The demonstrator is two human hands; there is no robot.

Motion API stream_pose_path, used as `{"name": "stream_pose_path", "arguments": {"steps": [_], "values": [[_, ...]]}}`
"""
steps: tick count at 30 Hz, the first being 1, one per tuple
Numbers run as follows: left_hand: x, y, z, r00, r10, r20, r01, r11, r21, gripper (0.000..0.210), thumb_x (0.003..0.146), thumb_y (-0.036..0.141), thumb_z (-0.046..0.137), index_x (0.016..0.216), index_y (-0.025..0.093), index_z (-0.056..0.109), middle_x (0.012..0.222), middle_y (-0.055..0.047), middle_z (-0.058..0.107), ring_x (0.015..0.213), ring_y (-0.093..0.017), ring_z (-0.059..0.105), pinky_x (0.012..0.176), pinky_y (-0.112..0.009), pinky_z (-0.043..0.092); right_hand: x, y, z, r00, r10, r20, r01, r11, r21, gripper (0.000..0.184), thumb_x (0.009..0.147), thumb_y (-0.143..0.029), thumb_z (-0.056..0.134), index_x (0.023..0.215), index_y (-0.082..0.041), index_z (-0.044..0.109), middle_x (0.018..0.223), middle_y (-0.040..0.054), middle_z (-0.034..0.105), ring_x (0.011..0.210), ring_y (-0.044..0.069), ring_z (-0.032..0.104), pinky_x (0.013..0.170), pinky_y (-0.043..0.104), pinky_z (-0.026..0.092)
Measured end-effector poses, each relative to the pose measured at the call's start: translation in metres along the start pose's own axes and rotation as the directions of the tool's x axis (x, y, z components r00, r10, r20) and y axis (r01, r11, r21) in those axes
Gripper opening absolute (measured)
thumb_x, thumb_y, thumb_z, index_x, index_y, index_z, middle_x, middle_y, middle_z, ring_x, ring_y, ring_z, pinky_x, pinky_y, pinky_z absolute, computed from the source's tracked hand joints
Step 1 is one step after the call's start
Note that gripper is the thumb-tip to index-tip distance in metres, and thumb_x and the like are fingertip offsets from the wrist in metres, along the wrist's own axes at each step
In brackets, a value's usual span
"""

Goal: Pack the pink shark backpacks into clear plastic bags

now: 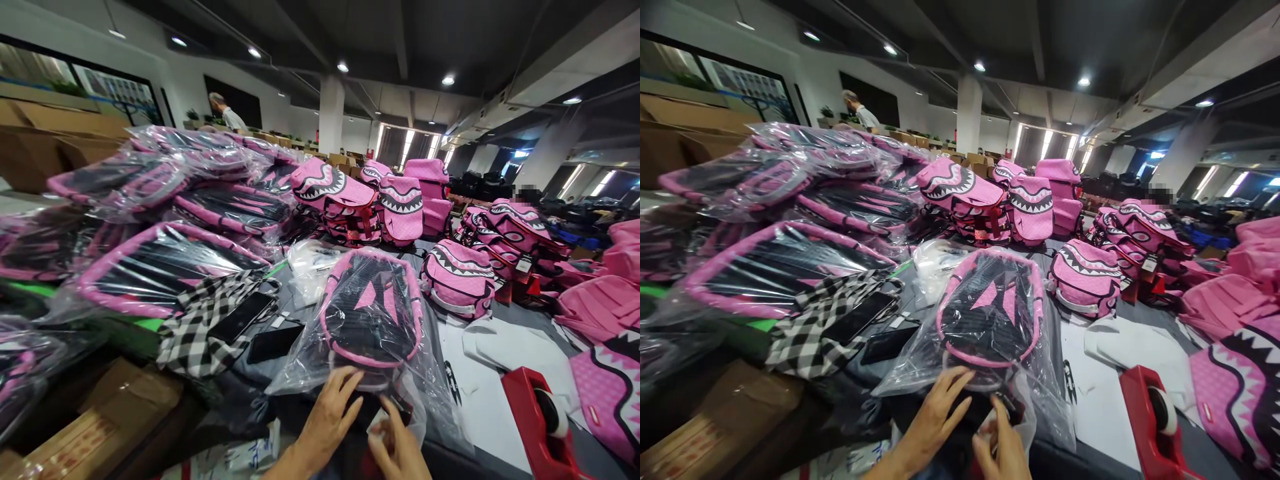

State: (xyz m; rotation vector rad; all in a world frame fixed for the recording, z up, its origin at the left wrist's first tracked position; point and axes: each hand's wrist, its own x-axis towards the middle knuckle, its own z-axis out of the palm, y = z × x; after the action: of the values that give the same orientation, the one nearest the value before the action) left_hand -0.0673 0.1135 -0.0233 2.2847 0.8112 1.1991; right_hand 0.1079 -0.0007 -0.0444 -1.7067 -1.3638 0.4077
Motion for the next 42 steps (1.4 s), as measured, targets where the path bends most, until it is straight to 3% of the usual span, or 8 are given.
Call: {"name": "stream_pose_path", "arguments": {"steps": [4,10,17,21,30,34,39,42], "values": [[0.034,-0.008,-0.006,0.919,0.388,-0.074,-0.312,0.827,0.467,0.056,0.098,0.007,0.044,0.152,0.021,0.044,0.139,-0.012,0.063,0.135,-0.024,0.054,0.111,-0.041,0.049,0.066,-0.025,-0.01,0.919,-0.29,-0.266,0.21,0.933,-0.293,0.049,0.104,-0.047,0.038,0.14,-0.021,0.057,0.123,0.0156,0.07,0.111,0.029,0.069,0.09,0.044,0.06],[0.05,-0.031,-0.018,0.885,0.462,-0.056,-0.332,0.711,0.62,0.058,0.098,0.015,0.049,0.155,0.017,0.038,0.142,-0.013,0.062,0.142,-0.026,0.048,0.112,-0.04,0.048,0.077,-0.011,-0.006,0.775,-0.618,-0.134,0.418,0.66,-0.625,0.055,0.102,-0.028,0.044,0.156,-0.033,0.037,0.144,0.0077,0.06,0.129,0.029,0.06,0.098,0.046,0.059],[0.085,-0.039,-0.021,0.902,0.272,0.336,-0.411,0.779,0.473,0.066,0.084,0.02,0.071,0.145,0.013,0.047,0.149,-0.02,0.055,0.138,-0.032,0.052,0.113,-0.045,0.044,0.095,-0.01,0.004,0.912,-0.41,0.025,0.325,0.682,-0.655,0.071,0.088,-0.031,0.071,0.153,-0.023,0.043,0.142,0.0156,0.061,0.124,0.034,0.064,0.095,0.044,0.058],[0.101,-0.032,-0.025,0.794,0.12,0.596,-0.408,0.832,0.376,0.039,0.085,0.022,0.072,0.122,0.013,0.063,0.122,-0.017,0.071,0.113,-0.03,0.066,0.099,-0.041,0.049,0.112,-0.029,0.004,0.97,-0.157,0.185,0.24,0.733,-0.636,0.063,0.073,-0.02,0.082,0.134,-0.017,0.063,0.123,0.0176,0.072,0.112,0.033,0.07,0.092,0.039,0.056],[0.109,-0.001,-0.013,0.827,0.072,0.557,-0.372,0.813,0.448,0.04,0.087,0.039,0.076,0.115,0.013,0.065,0.109,-0.015,0.073,0.101,-0.03,0.069,0.091,-0.041,0.051,0.099,-0.035,-0.075,0.957,-0.289,0.027,0.287,0.926,-0.244,0.041,0.097,-0.039,0.053,0.133,-0.022,0.066,0.135,0.0129,0.066,0.13,0.027,0.059,0.108,0.047,0.048],[0.091,0.007,-0.007,0.867,0.099,0.489,-0.35,0.818,0.456,0.045,0.088,0.029,0.073,0.128,0.011,0.06,0.131,-0.022,0.065,0.121,-0.036,0.063,0.102,-0.051,0.049,0.023,-0.007,-0.09,0.965,-0.217,-0.148,0.183,0.96,-0.211,0.036,0.101,-0.046,0.048,0.104,-0.024,0.077,0.108,0.0097,0.077,0.103,0.027,0.073,0.092,0.042,0.058],[0.01,0.017,0.022,0.871,0.406,0.275,-0.462,0.867,0.185,0.049,0.095,0.012,0.051,0.143,0.022,0.051,0.133,-0.014,0.067,0.124,-0.027,0.063,0.107,-0.044,0.051,-0.022,0.018,-0.082,0.829,-0.286,-0.48,-0.018,0.846,-0.533,0.055,0.093,-0.061,0.056,0.124,-0.018,0.067,0.124,0.0185,0.069,0.115,0.036,0.064,0.097,0.052,0.051],[-0.023,0.026,0.059,0.948,0.139,0.285,-0.168,0.982,0.082,0.058,0.091,0.02,0.059,0.148,0.017,0.045,0.137,-0.017,0.064,0.125,-0.029,0.063,0.103,-0.045,0.055,-0.008,0.025,-0.078,0.867,-0.141,-0.479,-0.187,0.798,-0.573,0.061,0.096,-0.06,0.045,0.131,-0.012,0.06,0.117,0.0221,0.071,0.105,0.036,0.068,0.087,0.049,0.053]]}}
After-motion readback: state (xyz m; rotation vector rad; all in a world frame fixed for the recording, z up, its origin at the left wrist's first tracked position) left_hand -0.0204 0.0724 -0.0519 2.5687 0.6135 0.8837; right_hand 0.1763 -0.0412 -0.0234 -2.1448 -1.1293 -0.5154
